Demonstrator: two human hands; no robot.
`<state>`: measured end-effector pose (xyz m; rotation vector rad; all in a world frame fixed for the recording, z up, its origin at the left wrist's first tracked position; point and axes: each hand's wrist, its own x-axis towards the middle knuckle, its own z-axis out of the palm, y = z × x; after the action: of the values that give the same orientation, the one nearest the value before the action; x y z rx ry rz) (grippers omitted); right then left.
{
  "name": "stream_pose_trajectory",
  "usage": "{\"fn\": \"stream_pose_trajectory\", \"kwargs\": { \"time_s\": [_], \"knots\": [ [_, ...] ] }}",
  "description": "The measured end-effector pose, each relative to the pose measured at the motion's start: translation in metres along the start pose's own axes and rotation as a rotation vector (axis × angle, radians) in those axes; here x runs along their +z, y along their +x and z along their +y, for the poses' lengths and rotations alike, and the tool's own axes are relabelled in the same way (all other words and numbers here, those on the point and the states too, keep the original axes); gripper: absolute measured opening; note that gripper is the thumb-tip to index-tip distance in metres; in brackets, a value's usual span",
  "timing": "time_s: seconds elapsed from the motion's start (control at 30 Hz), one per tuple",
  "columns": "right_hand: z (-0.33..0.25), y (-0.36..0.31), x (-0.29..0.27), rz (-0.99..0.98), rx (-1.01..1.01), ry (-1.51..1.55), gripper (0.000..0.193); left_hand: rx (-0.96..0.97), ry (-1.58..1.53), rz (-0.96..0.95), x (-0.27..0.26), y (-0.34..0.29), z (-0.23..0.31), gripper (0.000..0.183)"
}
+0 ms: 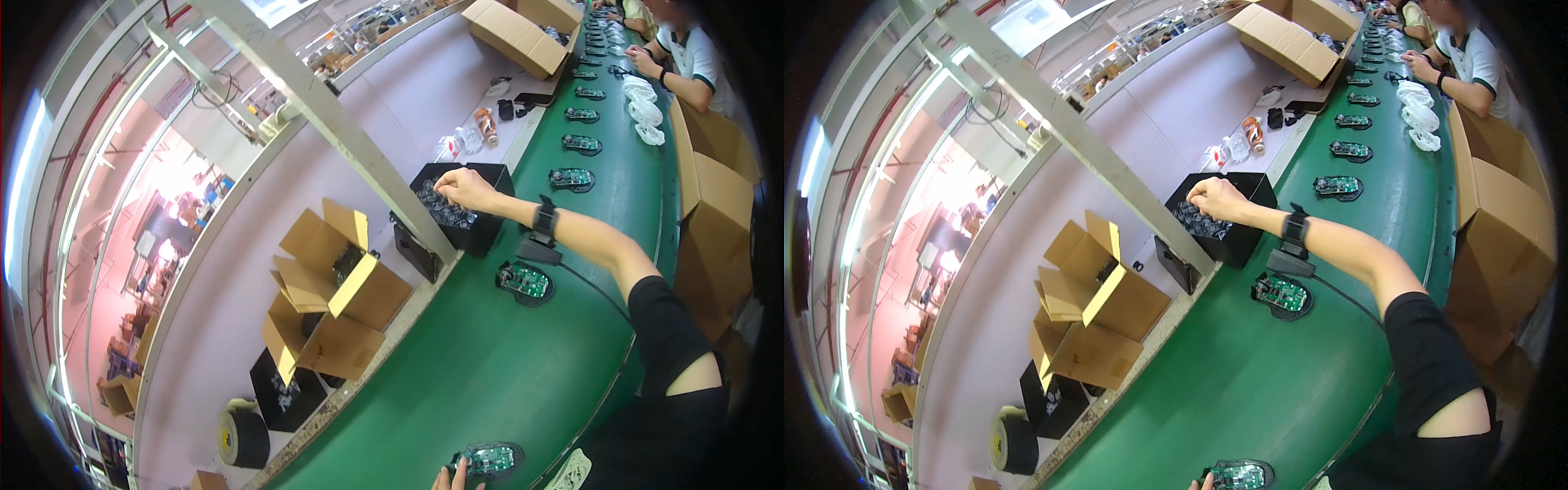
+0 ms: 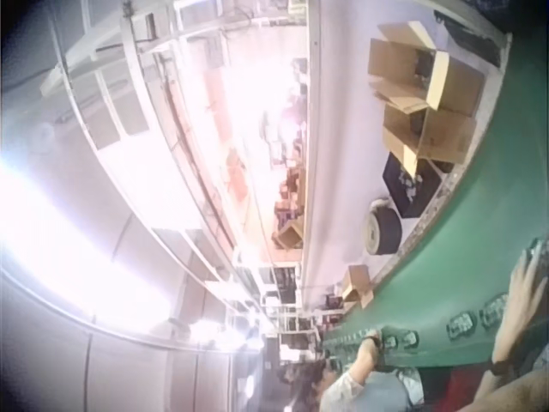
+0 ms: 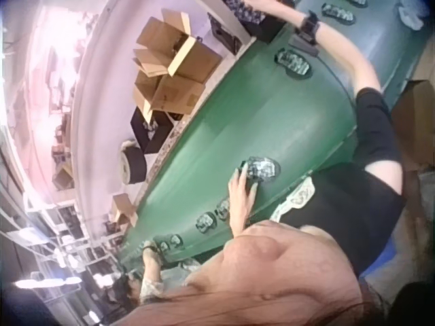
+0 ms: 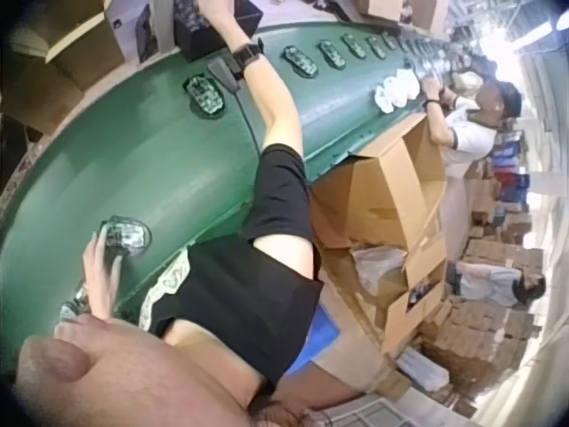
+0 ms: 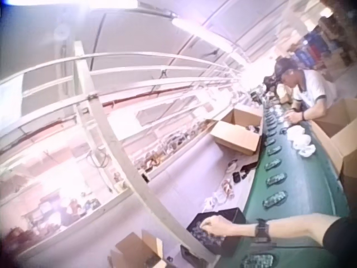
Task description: The person assembles small electronic devices on a green workbench. They place circular components onto green circuit boards housed in black plastic shells, then flip the units over to inspect them before moving them aside. The process is repeated for several units.
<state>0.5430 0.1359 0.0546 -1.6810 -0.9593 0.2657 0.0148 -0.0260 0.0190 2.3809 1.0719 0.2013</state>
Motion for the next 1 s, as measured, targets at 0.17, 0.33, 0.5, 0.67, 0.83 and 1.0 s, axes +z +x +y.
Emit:
{"fn": "stream_pose_trajectory", "kwargs": {
  "time_s": [0.17, 0.33, 0.5, 0.67, 0.83, 1.0],
  "knots": [
    [-0.037, -0.131, 0.037, -0.576, -0.229, 0.058, 0.024, 0.052, 0.154, 0.008, 0.008, 0.006, 0.006, 0.055],
    [-0.02, -0.242, 0.066, -0.994, -0.258, -0.033, 0.027, 0.098, 0.146, 0.002, 0.016, 0.014, -0.001, 0.056],
    [-0.003, -0.274, 0.08, -0.873, -0.824, -0.259, 0.039, 0.196, 0.123, -0.061, 0.031, 0.031, -0.002, 0.052],
    [-0.013, -0.274, 0.084, -0.82, -0.8, -0.306, 0.045, 0.313, 0.117, -0.141, 0.034, 0.048, 0.013, 0.051],
    [-0.02, -0.265, 0.067, -0.868, -0.647, -0.195, 0.052, 0.307, 0.131, -0.129, 0.035, 0.049, 0.02, 0.054],
    [-0.015, -0.248, 0.035, -0.908, -0.539, -0.216, 0.048, 0.263, 0.203, -0.161, 0.04, 0.039, 0.025, 0.058]
  ]
}}
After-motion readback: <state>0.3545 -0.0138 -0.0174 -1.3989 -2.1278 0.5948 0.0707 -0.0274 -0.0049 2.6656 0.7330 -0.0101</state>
